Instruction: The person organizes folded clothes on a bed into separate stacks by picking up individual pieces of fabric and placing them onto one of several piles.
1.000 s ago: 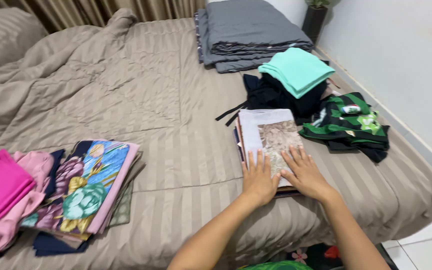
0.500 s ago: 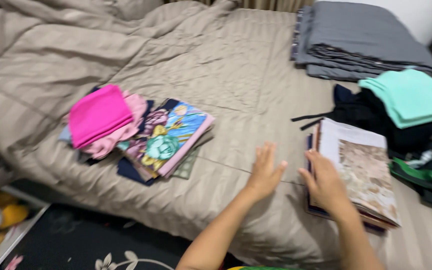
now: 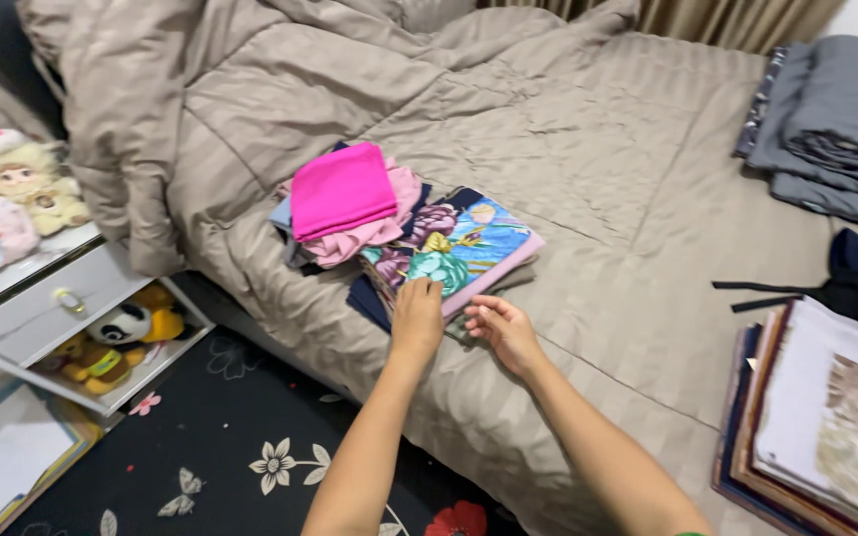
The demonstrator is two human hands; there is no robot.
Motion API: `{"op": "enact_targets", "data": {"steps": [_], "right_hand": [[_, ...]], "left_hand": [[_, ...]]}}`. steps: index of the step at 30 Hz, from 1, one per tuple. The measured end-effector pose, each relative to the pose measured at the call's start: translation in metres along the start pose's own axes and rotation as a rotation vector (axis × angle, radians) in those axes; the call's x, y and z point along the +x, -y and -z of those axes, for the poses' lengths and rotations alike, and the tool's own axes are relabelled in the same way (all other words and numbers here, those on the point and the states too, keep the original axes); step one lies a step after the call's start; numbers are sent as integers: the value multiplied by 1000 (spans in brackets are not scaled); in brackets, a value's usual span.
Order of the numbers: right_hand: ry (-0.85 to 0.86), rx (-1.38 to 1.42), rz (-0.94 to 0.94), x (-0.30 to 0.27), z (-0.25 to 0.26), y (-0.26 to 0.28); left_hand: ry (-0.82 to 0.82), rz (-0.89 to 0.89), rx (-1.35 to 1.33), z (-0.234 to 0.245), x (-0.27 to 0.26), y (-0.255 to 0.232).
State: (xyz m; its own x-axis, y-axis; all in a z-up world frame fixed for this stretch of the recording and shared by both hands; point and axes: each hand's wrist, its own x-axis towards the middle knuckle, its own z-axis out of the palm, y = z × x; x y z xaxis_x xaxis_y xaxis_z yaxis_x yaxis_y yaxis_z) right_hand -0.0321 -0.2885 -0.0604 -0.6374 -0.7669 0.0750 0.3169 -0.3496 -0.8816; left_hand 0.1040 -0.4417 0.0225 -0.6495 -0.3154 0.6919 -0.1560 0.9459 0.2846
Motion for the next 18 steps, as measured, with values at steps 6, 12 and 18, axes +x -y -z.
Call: {"op": "enact_targets", "data": {"steps": [6,12,18], "right_hand": [[131,97,-56,1,2,-4],[307,450,-42,-4,-21,35],[-118,548,-47,6,40,53]], "left_hand": [[-102,-10,-69,26,21,6],[-152,-328,-213,53,24,-62],[39,-372,-273,29,-33,-118]]}}
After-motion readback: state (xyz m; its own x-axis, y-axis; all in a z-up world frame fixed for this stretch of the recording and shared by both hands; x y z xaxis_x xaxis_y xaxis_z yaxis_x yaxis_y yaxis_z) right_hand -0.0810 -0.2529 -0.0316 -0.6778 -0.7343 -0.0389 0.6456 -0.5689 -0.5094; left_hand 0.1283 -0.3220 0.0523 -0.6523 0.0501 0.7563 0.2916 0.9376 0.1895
